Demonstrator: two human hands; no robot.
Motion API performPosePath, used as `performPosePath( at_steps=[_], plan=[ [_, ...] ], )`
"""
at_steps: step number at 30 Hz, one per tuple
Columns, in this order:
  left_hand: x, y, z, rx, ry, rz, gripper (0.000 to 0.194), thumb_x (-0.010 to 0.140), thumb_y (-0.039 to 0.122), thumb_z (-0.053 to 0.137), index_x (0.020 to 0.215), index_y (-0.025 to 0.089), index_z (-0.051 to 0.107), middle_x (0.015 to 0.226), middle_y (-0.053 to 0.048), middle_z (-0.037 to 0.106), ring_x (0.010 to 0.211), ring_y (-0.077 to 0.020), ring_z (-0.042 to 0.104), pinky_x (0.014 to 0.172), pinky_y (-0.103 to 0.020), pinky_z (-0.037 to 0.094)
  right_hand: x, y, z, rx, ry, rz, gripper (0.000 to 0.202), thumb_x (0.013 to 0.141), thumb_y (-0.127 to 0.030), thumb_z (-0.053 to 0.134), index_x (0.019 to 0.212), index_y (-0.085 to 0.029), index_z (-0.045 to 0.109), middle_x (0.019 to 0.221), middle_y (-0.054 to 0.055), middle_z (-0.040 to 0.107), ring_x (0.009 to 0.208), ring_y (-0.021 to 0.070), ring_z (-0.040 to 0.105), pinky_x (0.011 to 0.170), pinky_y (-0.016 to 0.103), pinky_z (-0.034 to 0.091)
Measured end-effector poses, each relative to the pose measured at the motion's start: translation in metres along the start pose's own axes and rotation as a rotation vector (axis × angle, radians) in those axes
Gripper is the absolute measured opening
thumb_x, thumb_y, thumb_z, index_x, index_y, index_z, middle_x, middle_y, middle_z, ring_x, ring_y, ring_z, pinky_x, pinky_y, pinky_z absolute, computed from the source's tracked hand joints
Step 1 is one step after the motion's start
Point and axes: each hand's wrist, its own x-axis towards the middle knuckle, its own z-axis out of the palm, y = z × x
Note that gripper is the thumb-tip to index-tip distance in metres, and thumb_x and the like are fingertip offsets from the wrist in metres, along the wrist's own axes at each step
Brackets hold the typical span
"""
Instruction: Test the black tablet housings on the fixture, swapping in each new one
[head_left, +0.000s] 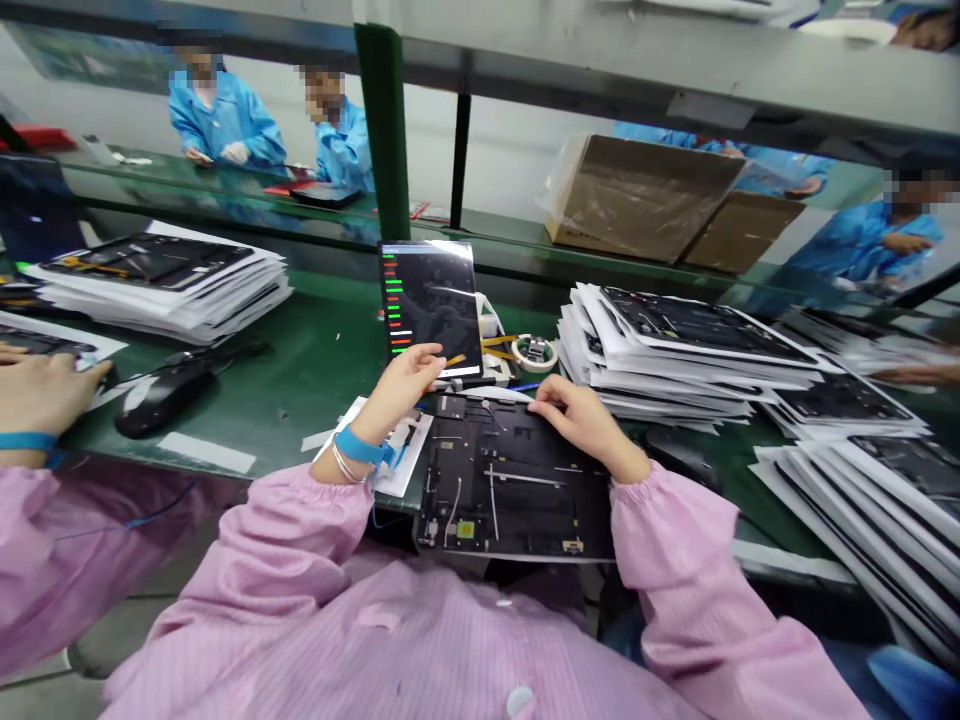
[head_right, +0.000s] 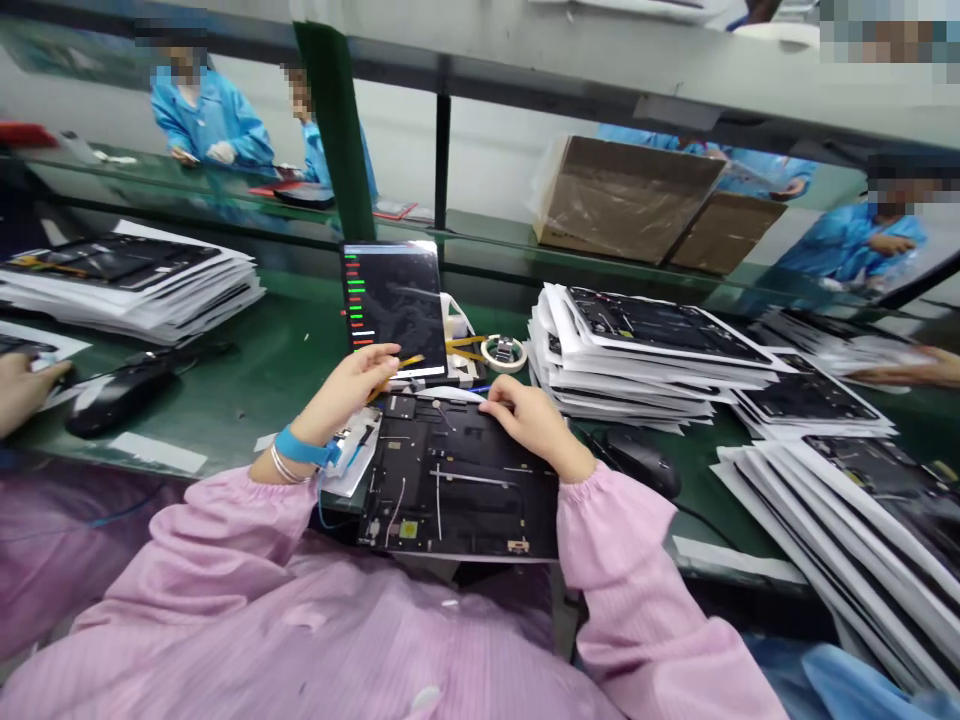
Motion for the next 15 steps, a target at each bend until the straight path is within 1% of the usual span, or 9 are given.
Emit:
performPosePath(
  at_steps=[2, 4, 6, 8, 9, 11, 12, 13, 15],
  plan=[
    [-0.006, 0.002, -0.008, -0.035, 0.189, 0.057, 0.04, 0.084, 0.042, 0.06, 0.113, 0.015, 0.063, 0.115, -0.011, 0.064, 0.103, -0.0206, 0.059, 0.083, -0.029, 0.048, -0.004, -0.009, -0.016, 0.044, 0.167, -0.076, 0.019, 0.086, -0.038, 0.062, 0.078, -0.022, 0.057, 0.07, -0.001, 0.059, 0.061, 0.0146, 0.054, 0.059, 0.027, 0.039],
    [-0.02, 0.009, -0.013, -0.166, 0.277, 0.091, 0.046, 0.089, 0.053, 0.049, 0.111, 0.015, 0.064, 0.126, -0.012, 0.06, 0.117, -0.0237, 0.054, 0.094, -0.033, 0.046, -0.005, -0.019, -0.028, 0.101, 0.447, -0.115, 0.019, 0.083, -0.039, 0.066, 0.077, -0.022, 0.059, 0.071, -0.001, 0.059, 0.062, 0.0152, 0.054, 0.059, 0.028, 0.04],
    [-0.039, 0.016, -0.012, -0.401, 0.244, 0.091, 0.065, 0.091, 0.067, 0.033, 0.112, 0.014, 0.063, 0.123, -0.015, 0.062, 0.115, -0.0254, 0.057, 0.094, -0.036, 0.047, 0.001, -0.03, -0.035, 0.176, 0.755, -0.096, 0.019, 0.08, -0.038, 0.07, 0.078, -0.023, 0.059, 0.07, -0.001, 0.056, 0.061, 0.0152, 0.05, 0.057, 0.029, 0.038],
    [-0.062, 0.024, -0.004, -0.597, 0.146, 0.125, 0.084, 0.084, 0.08, 0.021, 0.118, 0.013, 0.06, 0.119, -0.017, 0.064, 0.11, -0.0276, 0.061, 0.092, -0.039, 0.049, 0.014, -0.044, -0.031, 0.297, 0.96, -0.029, 0.02, 0.08, -0.039, 0.071, 0.081, -0.023, 0.058, 0.071, -0.002, 0.053, 0.061, 0.015, 0.047, 0.057, 0.029, 0.036],
    [-0.074, 0.028, 0.001, -0.629, 0.087, 0.168, 0.09, 0.078, 0.085, 0.024, 0.122, 0.014, 0.057, 0.119, -0.017, 0.063, 0.108, -0.0287, 0.062, 0.091, -0.04, 0.05, 0.021, -0.052, -0.026, 0.373, 0.992, 0.014, 0.021, 0.08, -0.04, 0.071, 0.082, -0.024, 0.058, 0.071, -0.002, 0.051, 0.062, 0.015, 0.046, 0.059, 0.03, 0.035],
    [-0.095, 0.037, 0.009, -0.514, 0.024, 0.248, 0.089, 0.07, 0.084, 0.047, 0.128, 0.017, 0.054, 0.121, -0.015, 0.063, 0.108, -0.03, 0.061, 0.091, -0.04, 0.05, 0.036, -0.07, -0.009, 0.532, 0.942, 0.1, 0.023, 0.082, -0.043, 0.068, 0.083, -0.023, 0.057, 0.075, -0.002, 0.05, 0.066, 0.0152, 0.047, 0.064, 0.03, 0.037],
    [-0.103, 0.042, 0.01, -0.399, 0.057, 0.266, 0.083, 0.069, 0.077, 0.06, 0.127, 0.018, 0.054, 0.12, -0.014, 0.063, 0.108, -0.0298, 0.061, 0.092, -0.039, 0.049, 0.043, -0.078, 0.002, 0.605, 0.879, 0.137, 0.024, 0.082, -0.045, 0.067, 0.083, -0.023, 0.056, 0.077, -0.002, 0.051, 0.069, 0.0152, 0.048, 0.066, 0.03, 0.039],
    [-0.108, 0.048, 0.009, -0.276, 0.129, 0.264, 0.073, 0.07, 0.066, 0.069, 0.125, 0.019, 0.056, 0.119, -0.012, 0.064, 0.108, -0.0289, 0.061, 0.094, -0.038, 0.048, 0.049, -0.086, 0.012, 0.669, 0.802, 0.166, 0.025, 0.083, -0.046, 0.065, 0.085, -0.023, 0.056, 0.078, -0.002, 0.052, 0.071, 0.0153, 0.05, 0.068, 0.031, 0.04],
    [-0.112, 0.058, -0.007, -0.093, 0.316, 0.22, 0.051, 0.076, 0.048, 0.072, 0.117, 0.019, 0.061, 0.115, -0.01, 0.067, 0.107, -0.0269, 0.061, 0.095, -0.038, 0.048, 0.055, -0.1, 0.029, 0.76, 0.639, 0.18, 0.027, 0.083, -0.048, 0.064, 0.091, -0.022, 0.056, 0.08, -0.001, 0.054, 0.074, 0.0158, 0.054, 0.071, 0.031, 0.044]
  ],
)
